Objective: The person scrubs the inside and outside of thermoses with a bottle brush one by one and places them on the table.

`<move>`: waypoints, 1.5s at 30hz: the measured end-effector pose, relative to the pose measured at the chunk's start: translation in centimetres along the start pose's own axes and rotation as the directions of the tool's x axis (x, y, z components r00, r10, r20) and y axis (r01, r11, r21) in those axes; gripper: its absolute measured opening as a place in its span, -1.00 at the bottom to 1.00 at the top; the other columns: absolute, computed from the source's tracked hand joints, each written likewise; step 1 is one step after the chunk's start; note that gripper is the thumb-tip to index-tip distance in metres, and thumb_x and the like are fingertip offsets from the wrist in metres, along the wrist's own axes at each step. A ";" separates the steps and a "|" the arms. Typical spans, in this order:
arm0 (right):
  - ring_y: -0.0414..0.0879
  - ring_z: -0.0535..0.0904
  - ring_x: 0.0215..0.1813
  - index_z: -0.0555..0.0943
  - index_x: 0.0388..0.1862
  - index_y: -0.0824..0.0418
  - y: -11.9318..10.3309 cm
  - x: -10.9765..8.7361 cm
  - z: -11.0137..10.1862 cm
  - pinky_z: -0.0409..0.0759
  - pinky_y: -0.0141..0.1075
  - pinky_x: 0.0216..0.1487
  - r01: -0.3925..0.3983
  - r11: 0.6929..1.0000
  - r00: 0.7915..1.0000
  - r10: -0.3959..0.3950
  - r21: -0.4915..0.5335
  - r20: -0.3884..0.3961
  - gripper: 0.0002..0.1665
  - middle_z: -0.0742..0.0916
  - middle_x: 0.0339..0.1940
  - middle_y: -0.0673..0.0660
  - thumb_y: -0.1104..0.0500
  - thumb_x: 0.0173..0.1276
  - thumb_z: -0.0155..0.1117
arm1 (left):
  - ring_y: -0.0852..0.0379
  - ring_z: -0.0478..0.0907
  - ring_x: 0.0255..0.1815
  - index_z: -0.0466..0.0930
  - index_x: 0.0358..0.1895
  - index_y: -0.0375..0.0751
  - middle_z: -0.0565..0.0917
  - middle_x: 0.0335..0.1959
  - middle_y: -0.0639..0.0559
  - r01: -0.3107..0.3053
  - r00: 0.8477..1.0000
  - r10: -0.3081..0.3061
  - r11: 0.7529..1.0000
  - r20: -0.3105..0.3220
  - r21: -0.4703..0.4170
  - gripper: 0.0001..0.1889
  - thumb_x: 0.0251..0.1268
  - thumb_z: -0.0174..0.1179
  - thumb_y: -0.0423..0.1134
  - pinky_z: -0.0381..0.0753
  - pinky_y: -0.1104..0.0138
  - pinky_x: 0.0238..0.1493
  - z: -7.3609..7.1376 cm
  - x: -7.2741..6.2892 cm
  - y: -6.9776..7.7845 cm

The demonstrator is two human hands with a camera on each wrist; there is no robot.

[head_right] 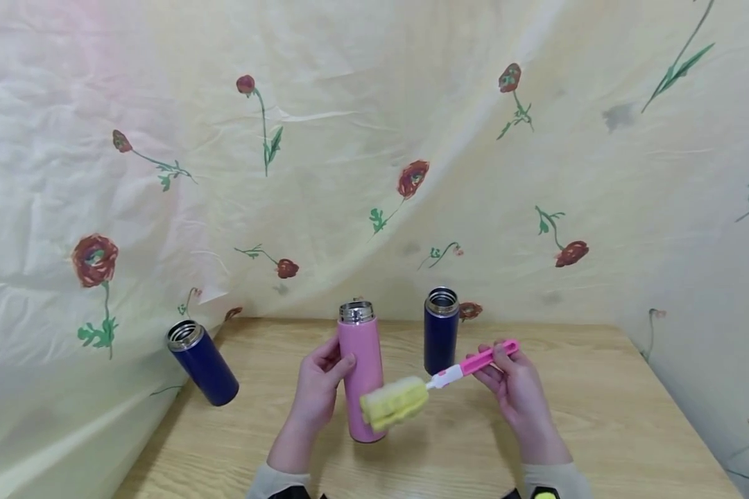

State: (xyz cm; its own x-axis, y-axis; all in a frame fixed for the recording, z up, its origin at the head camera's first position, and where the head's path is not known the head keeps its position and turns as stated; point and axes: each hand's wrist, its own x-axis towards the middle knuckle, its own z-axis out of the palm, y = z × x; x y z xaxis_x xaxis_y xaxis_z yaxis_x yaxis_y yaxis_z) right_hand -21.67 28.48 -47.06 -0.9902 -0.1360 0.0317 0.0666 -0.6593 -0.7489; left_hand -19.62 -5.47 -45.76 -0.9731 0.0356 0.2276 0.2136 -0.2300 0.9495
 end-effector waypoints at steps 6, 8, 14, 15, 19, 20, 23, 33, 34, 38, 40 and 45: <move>-0.01 0.83 -0.03 0.45 0.04 0.19 0.0 0.3 -0.1 0.79 -0.20 0.08 -0.031 0.970 0.999 0.032 -0.240 0.001 -0.90 0.73 -0.11 0.11 0.25 0.77 -0.05 | -0.15 0.49 0.47 0.42 0.55 -0.28 0.57 0.46 -0.18 0.009 1.000 -0.009 1.000 -0.009 -0.008 -0.32 0.41 0.43 -0.30 0.56 0.17 0.43 0.1 0.0 0.1; 0.01 0.83 -0.03 0.44 0.04 0.19 0.0 0.3 -0.1 0.79 -0.20 0.08 -0.036 0.966 0.999 0.038 -0.258 0.004 -0.90 0.72 -0.11 0.11 0.24 0.78 -0.06 | -0.15 0.48 0.48 0.41 0.56 -0.28 0.56 0.47 -0.18 0.011 1.000 -0.011 1.000 -0.006 -0.009 -0.31 0.41 0.42 -0.31 0.55 0.17 0.43 0.1 0.0 0.1; 0.00 0.83 -0.02 0.45 0.08 0.16 0.0 0.2 -0.5 0.78 -0.21 0.10 -0.049 0.971 0.999 0.049 -0.234 -0.008 -0.90 0.74 -0.08 0.10 0.23 0.78 -0.05 | -0.16 0.49 0.48 0.38 0.57 -0.28 0.55 0.48 -0.22 0.018 0.999 -0.018 1.000 0.033 -0.017 -0.30 0.42 0.40 -0.34 0.55 0.16 0.43 0.3 -0.1 -0.2; -0.01 0.83 -0.02 0.46 0.08 0.15 0.0 0.2 -0.6 0.78 -0.21 0.10 -0.052 0.972 0.999 0.051 -0.229 -0.011 -0.90 0.74 -0.08 0.09 0.23 0.78 -0.04 | -0.16 0.49 0.48 0.38 0.58 -0.29 0.55 0.48 -0.23 0.020 0.999 -0.020 1.000 0.039 -0.015 -0.30 0.42 0.40 -0.34 0.55 0.16 0.43 0.3 -0.1 -0.3; -0.02 0.83 0.00 0.49 0.08 0.14 0.0 0.1 -0.7 0.76 -0.23 0.13 -0.050 0.986 0.999 0.051 -0.157 -0.001 -0.86 0.76 -0.05 0.09 0.25 0.77 -0.05 | -0.19 0.47 0.49 0.35 0.59 -0.32 0.52 0.49 -0.27 0.029 0.998 -0.028 0.999 0.055 -0.012 -0.30 0.44 0.38 -0.34 0.54 0.13 0.44 0.4 -0.3 -0.2; -0.01 0.83 0.00 0.49 0.07 0.14 0.0 0.2 -0.7 0.76 -0.23 0.14 -0.043 0.991 0.999 0.044 -0.130 0.005 -0.85 0.75 -0.04 0.09 0.26 0.77 -0.07 | -0.19 0.47 0.49 0.35 0.59 -0.32 0.52 0.50 -0.27 0.030 0.998 -0.030 0.999 0.058 -0.013 -0.30 0.45 0.38 -0.33 0.54 0.12 0.45 0.4 -0.4 -0.2; 0.02 0.83 0.02 0.50 0.02 0.17 -0.1 0.1 -0.8 0.75 -0.22 0.16 -0.025 0.999 1.000 0.025 -0.026 0.016 -0.84 0.75 -0.03 0.11 0.26 0.77 -0.08 | -0.18 0.47 0.49 0.35 0.60 -0.29 0.51 0.50 -0.26 0.044 0.997 -0.044 0.999 0.070 -0.002 -0.30 0.46 0.38 -0.32 0.54 0.13 0.44 0.4 -0.4 -0.2; 0.16 0.79 0.12 0.54 -0.05 0.29 -0.9 -0.4 -0.8 0.63 -0.10 0.32 -0.039 0.858 0.999 0.053 0.512 -0.012 -0.81 0.75 -0.01 0.25 0.29 0.74 -0.05 | -0.18 0.51 0.45 0.32 0.61 -0.31 0.53 0.48 -0.28 0.076 0.980 -0.082 0.996 0.180 0.042 -0.29 0.50 0.36 -0.19 0.52 0.11 0.46 0.4 -0.4 -0.5; 0.17 0.80 0.11 0.54 -0.05 0.29 -1.0 -0.5 -0.7 0.63 -0.09 0.32 -0.035 0.843 0.998 0.058 0.537 -0.026 -0.82 0.75 -0.02 0.26 0.30 0.73 -0.04 | -0.19 0.49 0.47 0.31 0.61 -0.30 0.52 0.49 -0.27 0.085 0.978 -0.093 0.995 0.186 0.050 -0.28 0.50 0.36 -0.18 0.51 0.10 0.47 0.4 -0.5 -0.5; 0.19 0.79 0.11 0.52 -0.04 0.28 -1.1 -0.8 -0.5 0.62 -0.07 0.32 -0.025 0.818 0.996 0.069 0.574 -0.055 -0.87 0.73 -0.02 0.26 0.32 0.71 -0.01 | -0.20 0.48 0.47 0.33 0.60 -0.33 0.53 0.48 -0.28 0.098 0.975 -0.106 0.994 0.196 0.051 -0.23 0.37 0.42 -0.31 0.52 0.08 0.47 0.6 -0.6 -0.5; 0.17 0.79 0.12 0.53 -0.02 0.27 -1.1 -0.8 -0.2 0.61 -0.07 0.34 -0.033 0.820 0.996 0.076 0.572 -0.052 -0.87 0.73 -0.01 0.25 0.32 0.71 0.01 | -0.19 0.53 0.40 0.39 0.56 -0.33 0.58 0.40 -0.28 0.096 0.976 -0.103 0.994 0.190 0.048 -0.22 0.26 0.46 -0.39 0.57 0.10 0.42 0.7 -0.6 -0.5; 0.14 0.78 0.15 0.55 -0.01 0.26 -1.0 -0.7 0.2 0.59 -0.08 0.37 -0.046 0.824 0.996 0.083 0.564 -0.040 -0.84 0.73 0.00 0.23 0.29 0.72 -0.01 | -0.09 0.62 0.27 0.54 0.46 -0.29 0.64 0.28 -0.19 0.087 0.979 -0.093 0.995 0.182 0.042 -0.29 0.17 0.48 -0.47 0.66 0.16 0.31 1.0 -0.5 -0.4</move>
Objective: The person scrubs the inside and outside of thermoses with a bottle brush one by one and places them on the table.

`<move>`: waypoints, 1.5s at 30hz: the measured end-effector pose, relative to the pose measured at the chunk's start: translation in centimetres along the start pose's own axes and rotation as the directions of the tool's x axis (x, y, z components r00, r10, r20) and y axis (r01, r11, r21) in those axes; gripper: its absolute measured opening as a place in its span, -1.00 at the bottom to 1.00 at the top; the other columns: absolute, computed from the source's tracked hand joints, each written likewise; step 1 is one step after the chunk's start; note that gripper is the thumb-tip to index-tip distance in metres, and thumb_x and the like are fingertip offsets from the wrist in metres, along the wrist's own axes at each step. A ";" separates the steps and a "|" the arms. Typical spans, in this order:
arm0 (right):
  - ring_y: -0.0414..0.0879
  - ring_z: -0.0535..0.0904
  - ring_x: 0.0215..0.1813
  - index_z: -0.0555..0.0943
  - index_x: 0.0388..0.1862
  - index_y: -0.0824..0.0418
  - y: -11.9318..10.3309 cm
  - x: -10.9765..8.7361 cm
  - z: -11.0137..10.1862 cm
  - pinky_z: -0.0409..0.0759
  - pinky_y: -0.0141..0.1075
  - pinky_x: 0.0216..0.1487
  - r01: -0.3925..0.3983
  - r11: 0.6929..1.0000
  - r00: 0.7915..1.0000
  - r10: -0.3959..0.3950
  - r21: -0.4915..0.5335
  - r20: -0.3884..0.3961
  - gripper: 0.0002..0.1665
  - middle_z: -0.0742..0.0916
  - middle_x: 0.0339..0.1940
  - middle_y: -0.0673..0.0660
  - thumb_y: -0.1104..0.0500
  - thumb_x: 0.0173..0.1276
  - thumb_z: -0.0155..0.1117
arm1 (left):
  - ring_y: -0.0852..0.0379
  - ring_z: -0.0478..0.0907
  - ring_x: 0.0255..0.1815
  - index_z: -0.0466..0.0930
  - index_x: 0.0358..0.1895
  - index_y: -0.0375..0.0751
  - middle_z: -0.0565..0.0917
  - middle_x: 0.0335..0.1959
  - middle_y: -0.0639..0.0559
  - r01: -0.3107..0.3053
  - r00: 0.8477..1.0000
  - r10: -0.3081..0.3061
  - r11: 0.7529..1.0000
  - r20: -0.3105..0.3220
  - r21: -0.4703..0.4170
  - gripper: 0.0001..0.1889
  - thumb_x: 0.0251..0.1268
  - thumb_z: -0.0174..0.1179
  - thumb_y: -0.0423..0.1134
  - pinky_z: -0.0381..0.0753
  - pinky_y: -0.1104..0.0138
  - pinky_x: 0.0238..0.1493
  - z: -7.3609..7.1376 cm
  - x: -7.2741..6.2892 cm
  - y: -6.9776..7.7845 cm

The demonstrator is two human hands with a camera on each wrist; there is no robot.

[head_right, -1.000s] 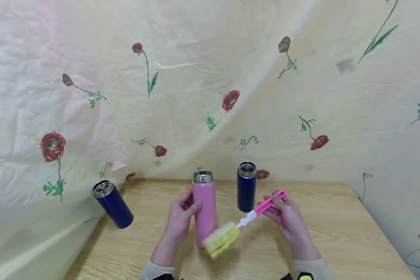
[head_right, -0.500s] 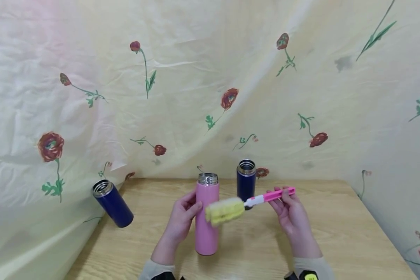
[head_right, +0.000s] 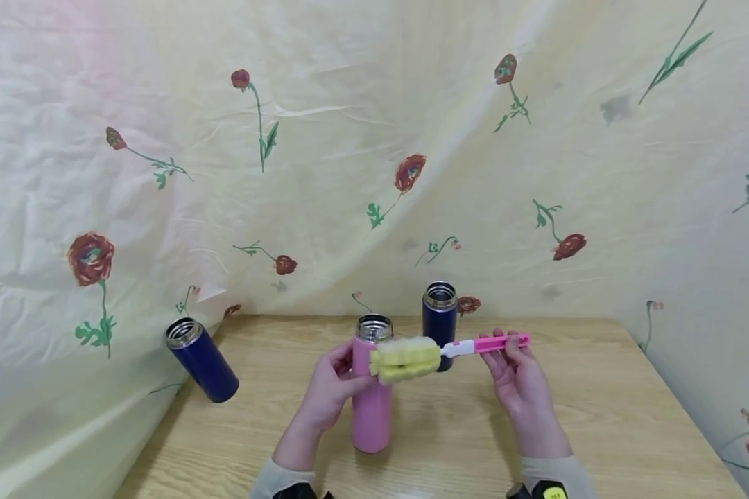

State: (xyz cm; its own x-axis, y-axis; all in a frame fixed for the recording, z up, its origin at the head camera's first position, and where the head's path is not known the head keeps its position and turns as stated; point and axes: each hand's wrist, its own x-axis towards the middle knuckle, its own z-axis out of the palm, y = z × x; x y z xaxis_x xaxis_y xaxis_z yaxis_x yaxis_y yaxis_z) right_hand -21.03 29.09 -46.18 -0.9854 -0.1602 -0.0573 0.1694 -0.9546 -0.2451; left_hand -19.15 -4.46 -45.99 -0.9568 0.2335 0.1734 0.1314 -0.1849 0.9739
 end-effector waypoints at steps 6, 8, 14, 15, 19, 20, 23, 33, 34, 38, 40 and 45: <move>0.16 0.79 0.12 0.54 -0.04 0.28 0.1 0.0 0.1 0.63 -0.06 0.32 0.022 1.000 1.000 -0.022 -0.003 -0.003 -0.84 0.75 -0.03 0.25 0.30 0.72 -0.02 | -0.17 0.65 0.28 0.53 0.47 -0.23 0.53 0.38 -0.15 -0.025 0.999 0.025 0.999 -0.029 -0.025 -0.29 0.19 0.45 -0.51 0.67 0.09 0.31 0.0 0.2 0.0; 0.16 0.79 0.11 0.53 -0.04 0.27 0.1 -0.1 0.2 0.63 -0.07 0.32 0.026 1.000 0.999 -0.026 0.001 -0.019 -0.87 0.76 -0.03 0.24 0.31 0.71 0.01 | -0.17 0.65 0.27 0.54 0.47 -0.18 0.55 0.35 -0.13 -0.027 0.997 0.027 1.000 -0.068 0.002 -0.28 0.19 0.48 -0.48 0.68 0.10 0.30 0.0 0.2 -0.1; 0.20 0.80 0.10 0.49 0.02 0.21 -0.2 -0.4 0.6 0.60 -0.07 0.35 0.048 0.995 0.994 -0.039 0.089 -0.103 -0.92 0.74 0.00 0.22 0.35 0.67 0.10 | -0.16 0.67 0.25 0.45 0.56 -0.24 0.65 0.23 -0.23 -0.052 0.987 0.050 0.999 -0.149 -0.011 -0.18 0.18 0.54 -0.49 0.70 0.17 0.26 0.1 0.3 -0.1; 0.21 0.80 0.10 0.48 0.03 0.20 -0.2 -0.4 0.6 0.60 -0.07 0.35 0.053 0.993 0.994 -0.043 0.102 -0.103 -0.91 0.74 0.00 0.22 0.35 0.67 0.09 | -0.16 0.66 0.26 0.45 0.55 -0.26 0.66 0.25 -0.25 -0.060 0.987 0.058 0.998 -0.148 -0.013 -0.19 0.19 0.53 -0.48 0.69 0.17 0.27 0.1 0.3 0.0; 0.23 0.80 0.09 0.45 0.05 0.19 -0.2 -0.6 0.8 0.60 -0.06 0.35 0.069 0.990 0.994 -0.058 0.125 -0.088 -0.91 0.73 -0.01 0.22 0.33 0.68 0.08 | -0.14 0.64 0.31 0.45 0.54 -0.26 0.66 0.31 -0.26 -0.081 0.988 0.081 0.997 -0.131 0.008 -0.24 0.25 0.51 -0.42 0.67 0.20 0.30 0.2 0.2 0.0; 0.23 0.80 0.09 0.44 0.04 0.19 -0.2 -0.6 0.9 0.60 -0.06 0.35 0.073 0.989 0.994 -0.062 0.126 -0.088 -0.92 0.72 -0.01 0.22 0.33 0.68 0.08 | -0.14 0.63 0.33 0.45 0.54 -0.26 0.66 0.32 -0.25 -0.088 0.988 0.089 0.996 -0.127 0.015 -0.24 0.26 0.51 -0.41 0.66 0.20 0.31 0.2 0.2 0.0; 0.23 0.79 0.10 0.46 0.01 0.19 -0.1 -0.7 1.1 0.60 -0.06 0.35 0.085 0.987 0.993 -0.072 0.135 -0.098 -0.92 0.71 0.00 0.21 0.33 0.66 0.11 | -0.15 0.60 0.37 0.42 0.55 -0.25 0.64 0.37 -0.25 -0.090 0.988 0.092 0.996 -0.120 0.029 -0.24 0.29 0.50 -0.38 0.64 0.20 0.33 0.3 0.3 0.0; 0.17 0.82 0.02 0.44 0.00 0.12 0.3 -0.8 1.7 0.65 -0.09 0.29 0.143 0.978 0.965 -0.105 0.149 -0.239 -0.89 0.69 0.00 0.17 0.29 0.64 0.15 | -0.23 0.56 0.41 0.34 0.61 -0.24 0.57 0.42 -0.28 -0.058 0.993 0.061 0.998 -0.103 0.030 -0.23 0.38 0.46 -0.34 0.64 0.14 0.33 0.4 0.2 -0.3; 0.17 0.82 0.02 0.44 0.01 0.11 0.3 -0.8 1.8 0.65 -0.10 0.29 0.145 0.979 0.961 -0.105 0.144 -0.255 -0.88 0.69 -0.01 0.16 0.29 0.65 0.15 | -0.22 0.55 0.41 0.33 0.62 -0.24 0.57 0.42 -0.28 -0.057 0.993 0.060 0.998 -0.102 0.032 -0.22 0.37 0.46 -0.34 0.64 0.14 0.34 0.4 0.2 -0.3; 0.14 0.82 0.01 0.46 0.05 0.09 0.5 -0.8 1.9 0.66 -0.11 0.28 0.140 0.983 0.952 -0.099 0.122 -0.289 -0.89 0.71 -0.01 0.15 0.25 0.67 0.14 | -0.18 0.59 0.36 0.34 0.61 -0.25 0.63 0.33 -0.24 -0.050 0.991 0.055 0.998 -0.120 0.042 -0.16 0.28 0.52 -0.35 0.64 0.16 0.34 0.4 0.2 -0.3; 0.11 0.82 0.02 0.48 0.06 0.10 0.6 -0.8 1.8 0.66 -0.12 0.29 0.136 0.984 0.954 -0.099 0.114 -0.284 -0.89 0.73 0.00 0.15 0.24 0.66 0.17 | -0.17 0.61 0.33 0.36 0.60 -0.27 0.65 0.28 -0.24 -0.049 0.989 0.054 0.998 -0.136 0.045 -0.14 0.24 0.55 -0.37 0.66 0.16 0.32 0.5 0.2 -0.2; 0.10 0.82 0.02 0.47 0.01 0.15 0.6 -0.7 1.5 0.65 -0.13 0.31 0.119 0.991 0.964 -0.101 0.063 -0.244 -0.91 0.72 -0.02 0.17 0.28 0.65 0.19 | -0.21 0.58 0.39 0.34 0.61 -0.27 0.61 0.37 -0.28 -0.037 0.986 0.043 0.998 -0.160 0.041 -0.17 0.29 0.51 -0.38 0.65 0.16 0.32 0.5 0.2 0.0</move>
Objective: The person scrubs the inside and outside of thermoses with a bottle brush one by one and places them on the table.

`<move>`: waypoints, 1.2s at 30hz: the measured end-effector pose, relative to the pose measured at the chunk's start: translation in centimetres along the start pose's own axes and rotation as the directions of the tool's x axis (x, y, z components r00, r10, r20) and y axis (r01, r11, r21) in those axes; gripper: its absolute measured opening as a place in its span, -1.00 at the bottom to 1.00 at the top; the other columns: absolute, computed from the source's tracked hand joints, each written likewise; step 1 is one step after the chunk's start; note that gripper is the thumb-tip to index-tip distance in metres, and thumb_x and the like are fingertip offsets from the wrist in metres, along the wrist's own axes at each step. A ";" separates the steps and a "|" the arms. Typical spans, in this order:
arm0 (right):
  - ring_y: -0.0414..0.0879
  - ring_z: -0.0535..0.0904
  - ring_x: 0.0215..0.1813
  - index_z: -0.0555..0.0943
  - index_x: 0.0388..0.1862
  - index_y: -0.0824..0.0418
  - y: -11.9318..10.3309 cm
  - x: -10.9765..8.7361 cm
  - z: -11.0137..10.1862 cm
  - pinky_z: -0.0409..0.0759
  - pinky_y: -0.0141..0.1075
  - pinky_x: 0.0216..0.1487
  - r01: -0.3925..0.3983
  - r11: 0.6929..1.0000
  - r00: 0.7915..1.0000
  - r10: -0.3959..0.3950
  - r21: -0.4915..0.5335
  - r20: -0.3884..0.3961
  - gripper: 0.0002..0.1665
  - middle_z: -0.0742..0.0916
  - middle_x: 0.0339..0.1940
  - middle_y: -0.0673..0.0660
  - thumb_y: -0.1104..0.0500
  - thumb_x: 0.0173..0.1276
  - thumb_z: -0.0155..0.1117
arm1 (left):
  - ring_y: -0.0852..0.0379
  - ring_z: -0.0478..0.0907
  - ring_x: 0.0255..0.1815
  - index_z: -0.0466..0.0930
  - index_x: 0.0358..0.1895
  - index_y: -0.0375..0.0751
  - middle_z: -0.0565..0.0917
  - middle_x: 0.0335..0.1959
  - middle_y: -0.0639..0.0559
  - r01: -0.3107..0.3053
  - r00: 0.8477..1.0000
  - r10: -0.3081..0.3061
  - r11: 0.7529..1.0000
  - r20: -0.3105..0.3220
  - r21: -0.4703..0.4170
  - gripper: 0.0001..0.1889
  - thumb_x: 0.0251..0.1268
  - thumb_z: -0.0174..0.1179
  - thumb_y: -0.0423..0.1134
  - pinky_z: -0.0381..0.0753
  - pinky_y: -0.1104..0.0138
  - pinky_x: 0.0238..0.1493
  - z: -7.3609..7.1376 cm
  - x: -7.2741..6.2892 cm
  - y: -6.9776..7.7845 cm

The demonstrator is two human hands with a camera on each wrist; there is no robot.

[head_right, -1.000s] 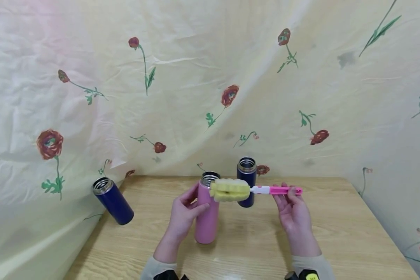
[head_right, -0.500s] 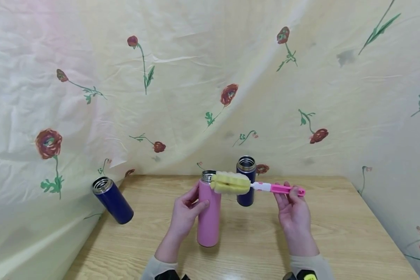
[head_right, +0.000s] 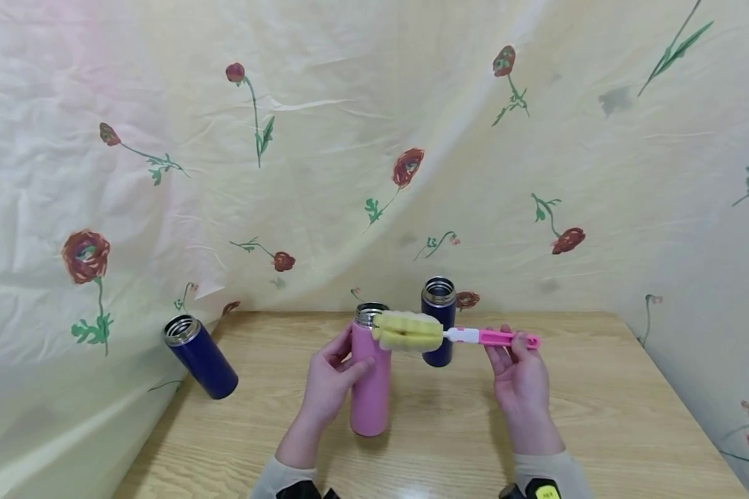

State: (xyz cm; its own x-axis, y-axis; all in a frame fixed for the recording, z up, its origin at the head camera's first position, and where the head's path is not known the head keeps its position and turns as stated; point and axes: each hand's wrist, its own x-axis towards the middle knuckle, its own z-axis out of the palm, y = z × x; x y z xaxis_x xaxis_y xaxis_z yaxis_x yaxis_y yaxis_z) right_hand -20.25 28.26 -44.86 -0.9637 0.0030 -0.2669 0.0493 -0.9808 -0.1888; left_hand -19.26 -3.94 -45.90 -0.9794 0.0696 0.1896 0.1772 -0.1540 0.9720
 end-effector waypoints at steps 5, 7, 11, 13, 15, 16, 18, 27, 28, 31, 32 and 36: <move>0.05 0.82 0.02 0.46 0.09 0.13 -0.1 0.5 -0.4 0.64 -0.18 0.32 -0.029 0.989 0.999 0.033 -0.143 0.029 -0.89 0.70 -0.03 0.15 0.27 0.70 0.10 | -0.20 0.46 0.51 0.27 0.63 -0.29 0.49 0.52 -0.26 -0.007 1.000 0.007 1.000 -0.019 -0.001 -0.21 0.40 0.41 -0.36 0.57 0.16 0.40 -0.1 0.1 0.1; 0.02 0.81 0.04 0.47 0.10 0.14 -0.1 0.6 -0.6 0.65 -0.18 0.31 -0.027 0.979 0.998 0.038 -0.202 0.050 -0.90 0.70 -0.02 0.14 0.26 0.71 0.09 | -0.21 0.46 0.51 0.26 0.63 -0.31 0.50 0.51 -0.27 -0.010 0.999 0.009 1.000 -0.035 -0.013 -0.22 0.42 0.39 -0.35 0.55 0.14 0.42 -0.2 0.1 0.2; 0.01 0.81 0.04 0.48 0.02 0.19 -0.1 1.0 -1.1 0.67 -0.17 0.28 0.013 0.948 0.989 0.034 -0.318 0.142 -0.95 0.71 -0.04 0.14 0.25 0.72 0.06 | -0.19 0.49 0.48 0.27 0.63 -0.27 0.53 0.49 -0.25 -0.005 0.997 0.004 1.000 -0.083 -0.019 -0.24 0.44 0.37 -0.33 0.54 0.14 0.44 -0.4 0.1 0.4; 0.02 0.82 0.04 0.48 -0.02 0.22 -0.2 1.3 -1.3 0.69 -0.17 0.25 0.034 0.927 0.982 0.038 -0.373 0.185 -0.92 0.72 -0.07 0.14 0.23 0.73 0.04 | -0.18 0.49 0.48 0.27 0.63 -0.29 0.53 0.49 -0.25 -0.016 0.995 0.013 0.999 -0.096 -0.032 -0.25 0.45 0.35 -0.34 0.53 0.15 0.45 -0.6 0.1 0.4; 0.05 0.83 0.03 0.48 -0.05 0.23 -0.3 1.5 -1.4 0.71 -0.16 0.21 0.048 0.908 0.976 0.046 -0.417 0.212 -0.90 0.74 -0.09 0.14 0.23 0.73 0.04 | -0.19 0.49 0.49 0.26 0.63 -0.31 0.52 0.49 -0.27 -0.034 0.995 0.030 0.998 -0.096 -0.046 -0.26 0.46 0.34 -0.34 0.51 0.15 0.46 -0.7 0.2 0.5; 0.05 0.83 0.03 0.49 -0.05 0.23 -0.3 1.5 -1.5 0.71 -0.17 0.20 0.054 0.895 0.974 0.050 -0.443 0.220 -0.90 0.75 -0.10 0.14 0.23 0.73 0.05 | -0.19 0.49 0.49 0.26 0.63 -0.33 0.52 0.49 -0.28 -0.043 0.995 0.038 0.998 -0.096 -0.050 -0.26 0.46 0.34 -0.34 0.50 0.15 0.47 -0.8 0.2 0.5; 0.04 0.83 0.02 0.52 -0.04 0.22 -0.4 1.7 -1.5 0.73 -0.19 0.17 0.065 0.866 0.972 0.057 -0.497 0.227 -0.89 0.75 -0.11 0.13 0.22 0.73 0.06 | -0.19 0.49 0.49 0.26 0.63 -0.34 0.52 0.49 -0.29 -0.052 0.994 0.046 0.996 -0.094 -0.065 -0.27 0.47 0.33 -0.35 0.49 0.16 0.48 -0.9 0.3 0.4; -0.03 0.83 -0.05 0.45 0.05 0.20 -0.3 2.1 -1.8 0.79 -0.22 0.07 0.135 0.679 0.959 0.093 -0.721 0.267 -0.90 0.72 -0.13 0.09 0.26 0.77 -0.05 | -0.17 0.46 0.51 0.22 0.65 -0.31 0.47 0.54 -0.26 -0.048 0.995 0.038 0.994 -0.095 -0.103 -0.26 0.51 0.32 -0.31 0.46 0.15 0.50 -0.9 0.9 0.9; -0.04 0.83 -0.05 0.42 0.11 0.22 -0.3 2.1 -1.8 0.79 -0.23 0.07 0.136 0.653 0.962 0.093 -0.745 0.257 -0.90 0.72 -0.13 0.07 0.25 0.77 -0.05 | -0.17 0.47 0.51 0.22 0.65 -0.30 0.48 0.53 -0.26 -0.048 0.995 0.038 0.994 -0.093 -0.102 -0.25 0.50 0.33 -0.30 0.47 0.15 0.49 -1.0 1.1 1.0; -0.05 0.83 -0.06 0.32 0.20 0.25 -0.4 2.1 -2.0 0.79 -0.24 0.06 0.146 0.621 0.963 0.090 -0.770 0.256 -0.84 0.74 -0.11 0.07 0.26 0.78 -0.07 | -0.17 0.48 0.50 0.22 0.66 -0.28 0.49 0.52 -0.26 -0.053 0.995 0.045 0.995 -0.090 -0.083 -0.24 0.49 0.35 -0.29 0.49 0.14 0.49 -1.0 1.5 1.2; -0.05 0.83 -0.05 0.33 0.20 0.25 -0.4 2.1 -2.1 0.79 -0.24 0.07 0.153 0.624 0.962 0.085 -0.767 0.261 -0.84 0.74 -0.10 0.08 0.25 0.78 -0.07 | -0.16 0.47 0.50 0.23 0.66 -0.28 0.50 0.52 -0.25 -0.054 0.995 0.046 0.995 -0.094 -0.079 -0.24 0.49 0.35 -0.29 0.49 0.14 0.49 -1.0 1.7 1.3; -0.01 0.83 -0.04 0.38 0.11 0.23 -0.3 1.7 -2.7 0.78 -0.21 0.08 0.221 0.631 0.944 0.054 -0.744 0.326 -0.92 0.71 -0.09 0.12 0.27 0.77 -0.05 | -0.15 0.42 0.55 0.21 0.66 -0.29 0.44 0.57 -0.24 -0.064 0.990 0.055 0.996 -0.133 -0.067 -0.22 0.49 0.36 -0.30 0.47 0.16 0.49 -0.9 2.3 1.7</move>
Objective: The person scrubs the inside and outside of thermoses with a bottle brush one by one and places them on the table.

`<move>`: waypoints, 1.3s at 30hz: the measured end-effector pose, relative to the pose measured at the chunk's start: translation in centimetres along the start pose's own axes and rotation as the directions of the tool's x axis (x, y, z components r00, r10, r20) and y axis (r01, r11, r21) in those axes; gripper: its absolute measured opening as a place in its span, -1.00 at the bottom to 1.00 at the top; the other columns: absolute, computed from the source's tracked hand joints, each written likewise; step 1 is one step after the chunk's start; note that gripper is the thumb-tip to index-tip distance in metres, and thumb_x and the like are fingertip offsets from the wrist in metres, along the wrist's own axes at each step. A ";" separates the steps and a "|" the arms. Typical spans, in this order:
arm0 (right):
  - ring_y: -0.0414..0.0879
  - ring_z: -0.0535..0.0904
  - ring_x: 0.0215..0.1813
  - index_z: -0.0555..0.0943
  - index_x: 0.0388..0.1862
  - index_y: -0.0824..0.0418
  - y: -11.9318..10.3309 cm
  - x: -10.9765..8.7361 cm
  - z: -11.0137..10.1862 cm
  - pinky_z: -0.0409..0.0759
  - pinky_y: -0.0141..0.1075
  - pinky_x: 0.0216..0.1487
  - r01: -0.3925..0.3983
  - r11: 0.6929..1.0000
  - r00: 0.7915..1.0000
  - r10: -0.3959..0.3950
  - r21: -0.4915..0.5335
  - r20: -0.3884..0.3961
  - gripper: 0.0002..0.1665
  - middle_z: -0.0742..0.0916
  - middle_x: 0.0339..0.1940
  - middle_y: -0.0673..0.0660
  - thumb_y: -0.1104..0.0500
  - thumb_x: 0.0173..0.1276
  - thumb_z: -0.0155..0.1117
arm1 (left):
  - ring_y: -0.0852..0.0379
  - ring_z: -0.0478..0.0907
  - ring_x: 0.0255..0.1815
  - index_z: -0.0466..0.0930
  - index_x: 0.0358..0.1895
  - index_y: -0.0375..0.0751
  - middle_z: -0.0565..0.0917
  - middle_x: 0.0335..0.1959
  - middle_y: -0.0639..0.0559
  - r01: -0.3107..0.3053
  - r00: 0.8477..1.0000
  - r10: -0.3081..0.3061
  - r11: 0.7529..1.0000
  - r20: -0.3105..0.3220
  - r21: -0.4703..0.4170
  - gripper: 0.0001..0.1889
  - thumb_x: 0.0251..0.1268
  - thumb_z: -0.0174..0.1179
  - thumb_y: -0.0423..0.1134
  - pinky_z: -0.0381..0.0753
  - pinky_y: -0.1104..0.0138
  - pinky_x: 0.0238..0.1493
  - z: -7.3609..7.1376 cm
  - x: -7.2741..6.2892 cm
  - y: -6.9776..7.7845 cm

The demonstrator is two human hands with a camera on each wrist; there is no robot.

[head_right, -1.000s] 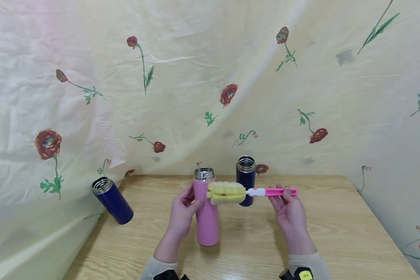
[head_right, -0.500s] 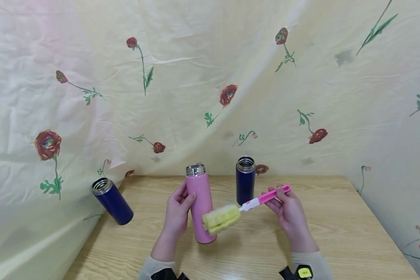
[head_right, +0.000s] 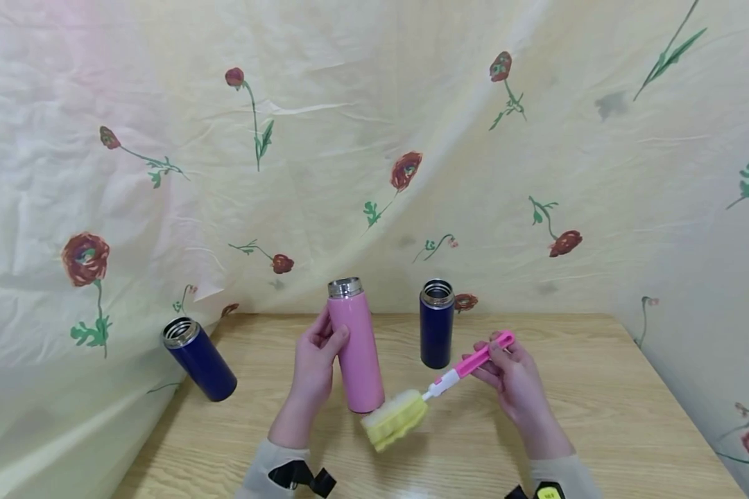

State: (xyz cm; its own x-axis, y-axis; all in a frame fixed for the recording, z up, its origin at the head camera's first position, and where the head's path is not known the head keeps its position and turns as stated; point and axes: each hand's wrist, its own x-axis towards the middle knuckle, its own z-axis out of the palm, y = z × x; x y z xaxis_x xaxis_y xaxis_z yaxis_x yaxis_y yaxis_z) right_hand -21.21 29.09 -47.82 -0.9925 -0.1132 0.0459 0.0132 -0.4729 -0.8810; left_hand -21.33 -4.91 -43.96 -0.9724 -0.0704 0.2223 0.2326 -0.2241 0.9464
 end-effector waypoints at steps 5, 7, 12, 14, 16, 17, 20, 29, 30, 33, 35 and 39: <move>0.01 0.83 -0.01 0.39 0.07 0.23 1.4 -1.1 0.5 0.75 -0.19 0.13 0.016 0.999 1.000 -0.015 0.034 -0.015 -0.94 0.70 -0.06 0.12 0.26 0.76 -0.02 | -0.12 0.35 0.60 0.18 0.67 -0.31 0.35 0.63 -0.20 -0.011 0.997 0.009 0.999 -0.073 -0.034 -0.19 0.48 0.39 -0.28 0.46 0.19 0.49 0.4 0.6 0.4; 0.02 0.83 0.00 0.40 0.06 0.21 2.0 -1.6 0.7 0.74 -0.19 0.16 0.005 0.995 0.999 -0.001 0.096 -0.036 -0.95 0.71 -0.05 0.12 0.26 0.76 -0.01 | -0.13 0.37 0.59 0.19 0.67 -0.31 0.37 0.62 -0.20 -0.020 0.996 0.016 0.999 -0.086 -0.046 -0.19 0.47 0.40 -0.27 0.49 0.19 0.47 0.5 0.7 0.4; 0.02 0.83 0.03 0.35 0.04 0.24 3.3 -2.5 1.0 0.72 -0.20 0.18 0.020 0.983 0.999 -0.011 0.181 -0.052 -0.94 0.70 -0.02 0.14 0.24 0.77 -0.06 | -0.13 0.45 0.53 0.23 0.66 -0.27 0.46 0.56 -0.20 -0.053 0.994 0.045 0.995 -0.099 -0.080 -0.19 0.43 0.43 -0.31 0.56 0.18 0.41 0.8 0.8 0.4; 0.01 0.82 0.03 0.31 0.04 0.25 3.5 -2.8 1.1 0.72 -0.20 0.18 0.023 0.983 0.998 -0.012 0.185 -0.062 -0.92 0.71 -0.02 0.13 0.23 0.78 -0.07 | -0.13 0.47 0.52 0.24 0.65 -0.27 0.47 0.55 -0.19 -0.067 0.993 0.058 0.994 -0.099 -0.089 -0.20 0.43 0.42 -0.34 0.56 0.18 0.40 0.9 0.8 0.4; 0.00 0.82 0.03 0.29 0.05 0.25 3.5 -2.9 1.2 0.71 -0.20 0.19 0.016 0.982 0.996 0.001 0.186 -0.091 -0.91 0.73 -0.02 0.11 0.23 0.78 -0.07 | -0.11 0.46 0.52 0.25 0.65 -0.25 0.46 0.56 -0.17 -0.073 0.993 0.064 0.994 -0.103 -0.083 -0.20 0.42 0.42 -0.37 0.56 0.17 0.41 0.9 0.8 0.4; -0.01 0.82 0.04 0.28 0.06 0.26 3.5 -3.0 1.3 0.71 -0.20 0.19 0.006 0.983 0.994 0.014 0.185 -0.109 -0.89 0.74 -0.02 0.10 0.22 0.78 -0.07 | -0.11 0.46 0.53 0.26 0.65 -0.25 0.46 0.56 -0.16 -0.073 0.992 0.065 0.994 -0.105 -0.076 -0.20 0.42 0.42 -0.38 0.55 0.17 0.42 0.9 0.8 0.4; -0.04 0.82 0.03 0.23 0.11 0.27 3.3 -3.0 1.5 0.68 -0.21 0.23 -0.026 0.989 0.986 0.050 0.144 -0.160 -0.84 0.72 -0.02 0.07 0.20 0.78 -0.07 | -0.08 0.44 0.54 0.29 0.64 -0.20 0.46 0.57 -0.10 -0.072 0.991 0.065 0.996 -0.113 -0.058 -0.21 0.40 0.43 -0.38 0.53 0.13 0.43 0.9 0.7 0.4; -0.04 0.82 0.02 0.25 0.10 0.27 3.1 -2.8 2.2 0.69 -0.19 0.22 -0.019 0.997 0.983 0.033 0.076 -0.179 -0.84 0.67 -0.01 0.10 0.20 0.78 -0.05 | -0.07 0.46 0.53 0.30 0.64 -0.17 0.49 0.55 -0.08 -0.061 0.987 0.052 0.997 -0.154 -0.051 -0.21 0.40 0.44 -0.35 0.56 0.17 0.41 0.6 0.7 0.6; -0.02 0.83 0.02 0.28 0.08 0.26 3.1 -2.8 2.3 0.70 -0.18 0.21 -0.008 0.997 0.985 0.021 0.075 -0.174 -0.87 0.67 -0.02 0.11 0.21 0.78 -0.05 | -0.07 0.46 0.53 0.30 0.64 -0.19 0.50 0.54 -0.10 -0.064 0.986 0.055 0.996 -0.155 -0.056 -0.21 0.41 0.43 -0.36 0.56 0.18 0.40 0.6 0.7 0.6; -0.01 0.82 0.02 0.31 0.06 0.25 3.1 -2.7 2.5 0.70 -0.18 0.21 0.015 0.997 0.986 -0.002 0.076 -0.167 -0.89 0.66 -0.02 0.12 0.21 0.77 -0.03 | -0.09 0.46 0.52 0.29 0.64 -0.21 0.50 0.54 -0.12 -0.075 0.987 0.064 0.995 -0.146 -0.072 -0.22 0.41 0.42 -0.38 0.56 0.19 0.39 0.5 0.7 0.5; -0.03 0.82 0.02 0.30 0.08 0.23 3.1 -2.7 2.6 0.70 -0.19 0.21 0.021 0.997 0.984 -0.008 0.072 -0.180 -0.87 0.67 -0.02 0.10 0.19 0.77 -0.01 | -0.08 0.47 0.52 0.31 0.63 -0.20 0.50 0.54 -0.11 -0.077 0.989 0.067 0.994 -0.135 -0.072 -0.23 0.41 0.43 -0.36 0.57 0.19 0.40 0.5 0.7 0.4; -0.02 0.83 0.01 0.32 0.07 0.22 3.1 -2.8 2.7 0.70 -0.19 0.20 0.022 0.996 0.980 -0.004 0.091 -0.199 -0.87 0.68 -0.03 0.10 0.19 0.76 0.00 | -0.04 0.49 0.50 0.35 0.62 -0.13 0.52 0.53 -0.03 -0.063 0.992 0.057 0.997 -0.117 -0.051 -0.23 0.39 0.47 -0.30 0.58 0.17 0.39 0.4 0.5 0.3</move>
State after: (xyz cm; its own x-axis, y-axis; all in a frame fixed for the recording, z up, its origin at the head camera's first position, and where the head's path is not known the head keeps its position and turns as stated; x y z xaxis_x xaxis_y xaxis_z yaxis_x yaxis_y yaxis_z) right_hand -18.10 25.60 -49.40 -0.9968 0.0650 -0.0454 0.0019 -0.5525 -0.8335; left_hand -21.74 -4.59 -43.43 -0.9490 -0.1963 0.2468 0.2941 -0.2688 0.9172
